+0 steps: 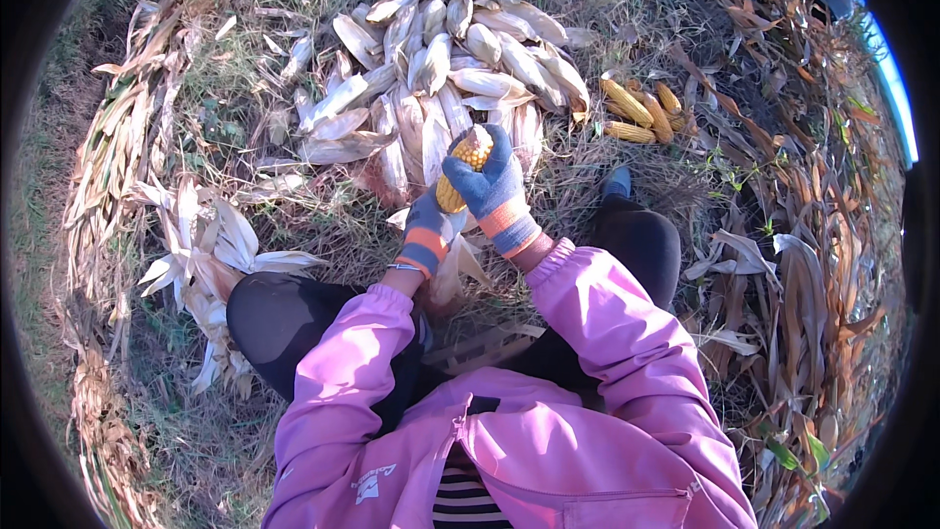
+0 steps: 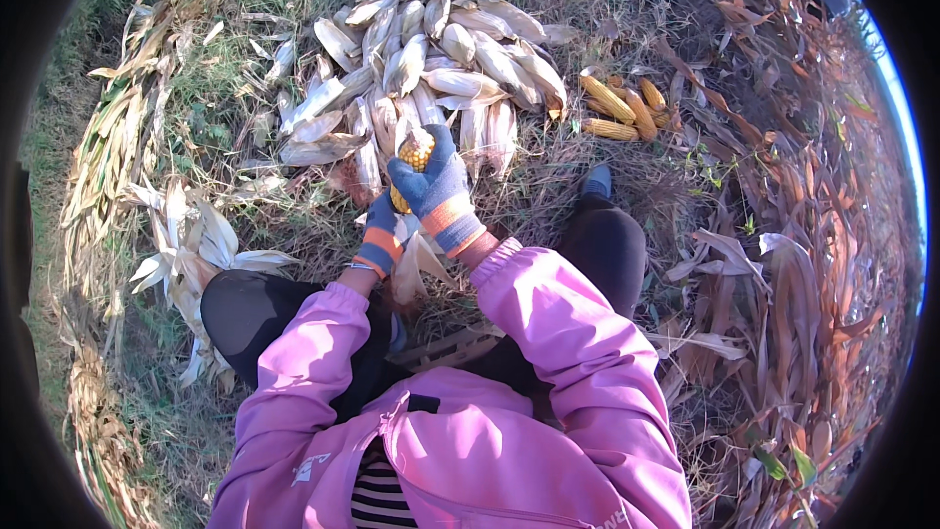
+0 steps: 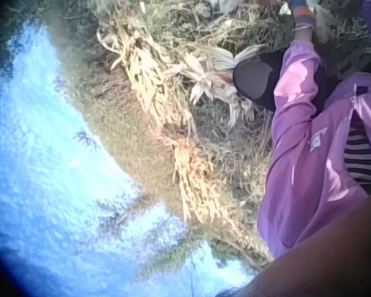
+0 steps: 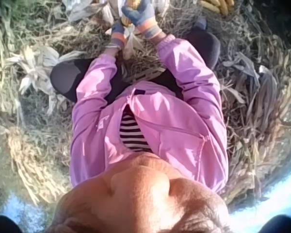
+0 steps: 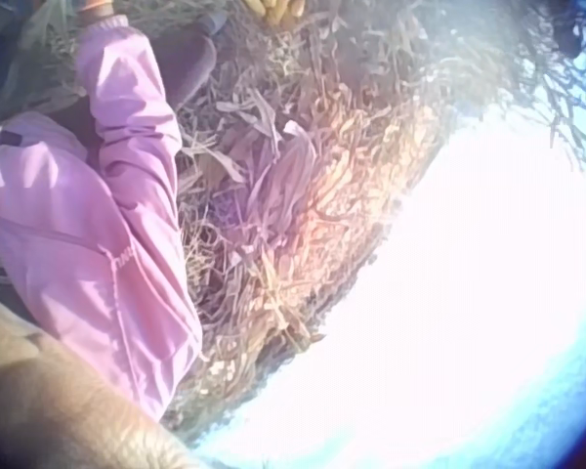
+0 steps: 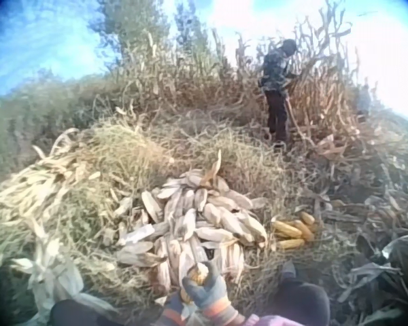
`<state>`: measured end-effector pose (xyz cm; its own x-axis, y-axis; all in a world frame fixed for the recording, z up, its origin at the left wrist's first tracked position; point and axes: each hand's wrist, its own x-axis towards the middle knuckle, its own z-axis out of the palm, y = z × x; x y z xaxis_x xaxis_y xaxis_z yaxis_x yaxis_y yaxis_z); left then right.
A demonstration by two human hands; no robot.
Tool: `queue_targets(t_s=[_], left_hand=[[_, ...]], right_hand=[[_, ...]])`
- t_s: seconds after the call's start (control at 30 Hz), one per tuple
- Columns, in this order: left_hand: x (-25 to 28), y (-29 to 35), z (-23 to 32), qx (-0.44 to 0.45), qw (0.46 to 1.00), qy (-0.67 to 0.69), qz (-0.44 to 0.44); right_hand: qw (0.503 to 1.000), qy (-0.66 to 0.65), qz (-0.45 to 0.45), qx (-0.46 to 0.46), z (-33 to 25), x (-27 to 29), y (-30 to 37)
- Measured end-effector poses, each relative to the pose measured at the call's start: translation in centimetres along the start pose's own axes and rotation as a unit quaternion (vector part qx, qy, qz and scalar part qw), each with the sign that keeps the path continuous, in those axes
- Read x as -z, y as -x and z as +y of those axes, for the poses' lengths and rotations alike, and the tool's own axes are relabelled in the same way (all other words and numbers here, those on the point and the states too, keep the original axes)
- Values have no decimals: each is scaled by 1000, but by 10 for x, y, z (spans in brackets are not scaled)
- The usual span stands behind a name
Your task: The person sits on the ground and repeatedly shucks corn cobs by hand, removing the husks and placing the shucked cobs to the side. The task continues with multiple cobs handled one at a time.
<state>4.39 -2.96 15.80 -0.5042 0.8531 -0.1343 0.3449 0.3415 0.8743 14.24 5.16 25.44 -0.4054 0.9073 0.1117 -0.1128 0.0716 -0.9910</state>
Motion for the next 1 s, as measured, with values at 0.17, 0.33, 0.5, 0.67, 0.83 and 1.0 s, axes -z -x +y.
queue_targets(t_s=[0.17, 0.33, 0.5, 0.67, 0.83, 1.0], left_hand=[[-2, -1, -2, 2, 996, 89, -17], [-2, -14, -42, 54, 958, 283, -13], [-5, -21, -52, 16, 987, 158, 14], [-16, -29, -62, 76, 926, 369, -3], [-16, -27, -51, 68, 931, 358, -4], [-10, -21, -40, 42, 938, 343, -14]], right_hand=[[993, 89, 28, 77, -12, -2, 8], [987, 106, 16, 122, -30, -10, 15], [979, 137, 2, 153, -34, -10, 19], [978, 137, 7, 157, -37, -8, 22], [935, 180, -85, 293, -43, -12, 31], [959, 152, -59, 232, -39, -10, 19]])
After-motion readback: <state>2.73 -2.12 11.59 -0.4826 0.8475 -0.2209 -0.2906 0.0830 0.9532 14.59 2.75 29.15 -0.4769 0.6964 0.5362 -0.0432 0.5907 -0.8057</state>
